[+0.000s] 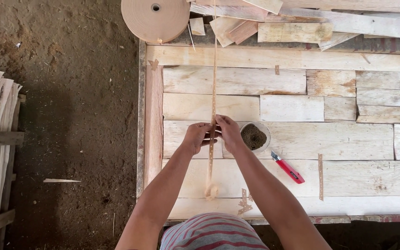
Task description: The person measures and marks wooden planks on a workbench using a measuring tape and a utility knife. They repeatedly tear off pieces of tape, place them on the planks, and make small incisions along the plank edges. The person handles a container of sand and a roll of tape while working on the wooden surface.
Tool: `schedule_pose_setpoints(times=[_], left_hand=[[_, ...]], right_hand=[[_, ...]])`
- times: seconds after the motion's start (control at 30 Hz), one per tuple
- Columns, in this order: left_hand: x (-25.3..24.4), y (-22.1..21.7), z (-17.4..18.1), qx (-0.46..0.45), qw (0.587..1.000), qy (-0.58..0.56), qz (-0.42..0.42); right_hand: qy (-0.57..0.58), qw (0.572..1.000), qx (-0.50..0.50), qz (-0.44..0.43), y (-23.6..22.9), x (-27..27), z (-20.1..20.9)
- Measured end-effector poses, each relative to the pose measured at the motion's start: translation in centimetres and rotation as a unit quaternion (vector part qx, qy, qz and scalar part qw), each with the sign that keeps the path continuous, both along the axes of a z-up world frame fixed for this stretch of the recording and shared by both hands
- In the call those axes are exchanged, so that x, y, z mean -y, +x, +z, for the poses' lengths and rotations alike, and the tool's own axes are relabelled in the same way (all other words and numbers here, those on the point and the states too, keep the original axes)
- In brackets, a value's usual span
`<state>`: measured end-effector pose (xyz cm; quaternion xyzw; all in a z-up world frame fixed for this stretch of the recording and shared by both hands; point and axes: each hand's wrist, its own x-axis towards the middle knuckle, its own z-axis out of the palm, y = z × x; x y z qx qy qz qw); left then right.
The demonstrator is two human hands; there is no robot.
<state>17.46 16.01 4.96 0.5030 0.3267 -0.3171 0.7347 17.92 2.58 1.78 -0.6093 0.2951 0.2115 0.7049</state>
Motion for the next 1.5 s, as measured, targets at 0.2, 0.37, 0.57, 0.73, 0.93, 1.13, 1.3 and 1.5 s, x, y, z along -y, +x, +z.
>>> schedule_pose_setpoints(times=[0.2, 0.37, 0.57, 0.73, 0.93, 1.13, 1.3, 1.5], left_hand=[[0.0, 1.1, -3.4, 0.005, 0.999, 0.025, -0.027], [-0.6, 3.1, -1.8, 0.022, 0.999, 0.036, 0.005], [0.2, 4.8, -3.4, 0.072, 0.992, 0.097, -0.034], [1.7, 5.4, -4.2, 0.094, 0.989, 0.111, -0.026], [2.9, 6.0, -5.8, 0.094, 0.993, 0.072, -0.028], [2.8, 5.8, -4.2, 0.071, 0.996, 0.044, 0.001], [3.0, 5.8, -5.4, 0.084, 0.994, 0.067, -0.033], [2.8, 6.1, -7.7, 0.094, 0.987, 0.115, -0.057]], right_hand=[[-0.036, 0.999, 0.021, 0.007, 1.5, 0.4, -0.7], [-0.018, 0.999, 0.023, -0.041, 1.5, 0.2, 0.3], [0.011, 0.999, 0.021, -0.047, 1.9, 0.4, -0.4], [0.014, 0.999, 0.027, -0.039, 2.0, 0.6, -0.5], [0.020, 0.999, 0.014, -0.049, 1.8, 0.9, -0.7], [0.048, 0.996, 0.013, -0.069, 1.8, 1.0, -2.6], [0.045, 0.996, 0.009, -0.075, 1.9, 0.4, -2.7], [0.011, 0.998, 0.015, -0.059, 2.1, 0.8, -2.8]])
